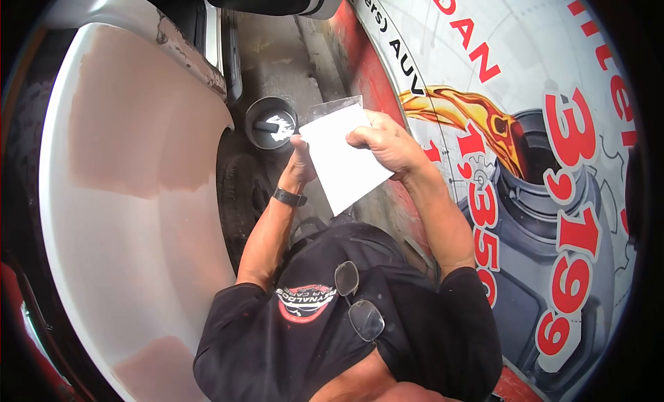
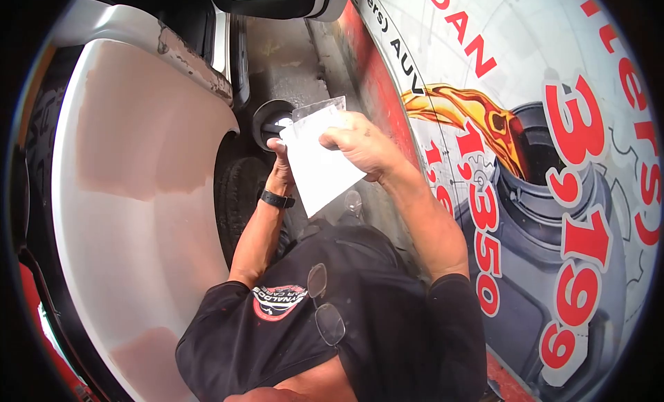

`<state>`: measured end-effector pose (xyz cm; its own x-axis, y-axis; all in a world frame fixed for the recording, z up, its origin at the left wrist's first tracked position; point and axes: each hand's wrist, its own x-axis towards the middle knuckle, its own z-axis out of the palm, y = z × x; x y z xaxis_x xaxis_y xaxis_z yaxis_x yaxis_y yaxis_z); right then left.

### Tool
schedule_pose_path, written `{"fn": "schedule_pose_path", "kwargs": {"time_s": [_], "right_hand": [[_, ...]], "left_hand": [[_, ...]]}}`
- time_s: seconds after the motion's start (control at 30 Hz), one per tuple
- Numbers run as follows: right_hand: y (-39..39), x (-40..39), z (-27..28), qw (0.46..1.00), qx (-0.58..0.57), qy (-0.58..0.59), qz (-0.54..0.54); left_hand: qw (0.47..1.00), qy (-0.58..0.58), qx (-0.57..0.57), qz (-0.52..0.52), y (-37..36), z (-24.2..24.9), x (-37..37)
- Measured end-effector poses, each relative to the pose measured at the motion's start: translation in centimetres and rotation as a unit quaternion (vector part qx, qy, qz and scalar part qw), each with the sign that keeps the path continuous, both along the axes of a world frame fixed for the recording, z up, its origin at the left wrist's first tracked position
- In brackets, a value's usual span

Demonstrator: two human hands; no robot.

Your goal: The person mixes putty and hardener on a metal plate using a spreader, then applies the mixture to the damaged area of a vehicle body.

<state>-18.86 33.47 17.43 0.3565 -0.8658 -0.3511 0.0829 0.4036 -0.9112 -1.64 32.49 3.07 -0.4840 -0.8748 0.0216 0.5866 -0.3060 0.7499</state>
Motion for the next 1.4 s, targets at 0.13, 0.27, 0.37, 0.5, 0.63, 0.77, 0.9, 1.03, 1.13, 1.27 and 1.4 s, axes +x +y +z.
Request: {"fn": "schedule_pose_path", "kwargs": {"time_s": [0.13,0.27,0.37,0.5,0.63,0.77,0.9,1.03,1.13,1.27,1.4], "right_hand": [[0.0,-0.4,1.1,1.0,0.002,-0.023,-0.004],[1.0,-2.1,5.0,0.995,-0.062,-0.025,-0.073],[1.7,-4.4,5.5,0.979,-0.183,0.058,-0.073],[1.4,-4.7,2.6,0.802,-0.469,0.37,0.012],[0.3,-3.3,-0.4,0.531,-0.611,0.586,0.036],[-0.5,-3.1,-3.7,0.583,-0.643,0.487,0.101],[0.6,-2.9,-5.1,0.617,-0.642,0.436,0.131],[1.8,-2.9,-6.5,0.638,-0.625,0.421,0.158],[2.7,-3.4,-6.3,0.637,-0.616,0.432,0.167],[3.8,-4.8,-4.8,0.74,-0.556,0.369,0.087],[3.7,-3.6,-2.8,0.79,-0.589,0.153,-0.082]], "left_hand": [[1.0,0.003,0.018,-0.004,-0.3,-2.9,0.6],[0.994,0.033,0.098,0.031,-0.1,-0.8,0.4],[0.986,0.095,0.127,0.044,-0.8,2.5,1.0],[0.984,0.015,0.143,0.105,-0.8,3.6,1.4],[0.978,-0.154,0.081,0.115,0.1,7.0,1.0],[0.956,-0.246,0.02,0.157,0.0,7.6,0.3],[0.936,-0.307,0.058,0.163,-0.4,5.9,0.3],[0.941,-0.253,0.098,0.204,-0.7,5.5,-0.3],[0.929,-0.25,0.128,0.24,-2.6,3.5,0.9],[0.957,-0.014,0.164,0.239,-3.5,7.4,2.8],[0.969,0.095,0.188,0.128,-1.9,6.5,1.0]]}}
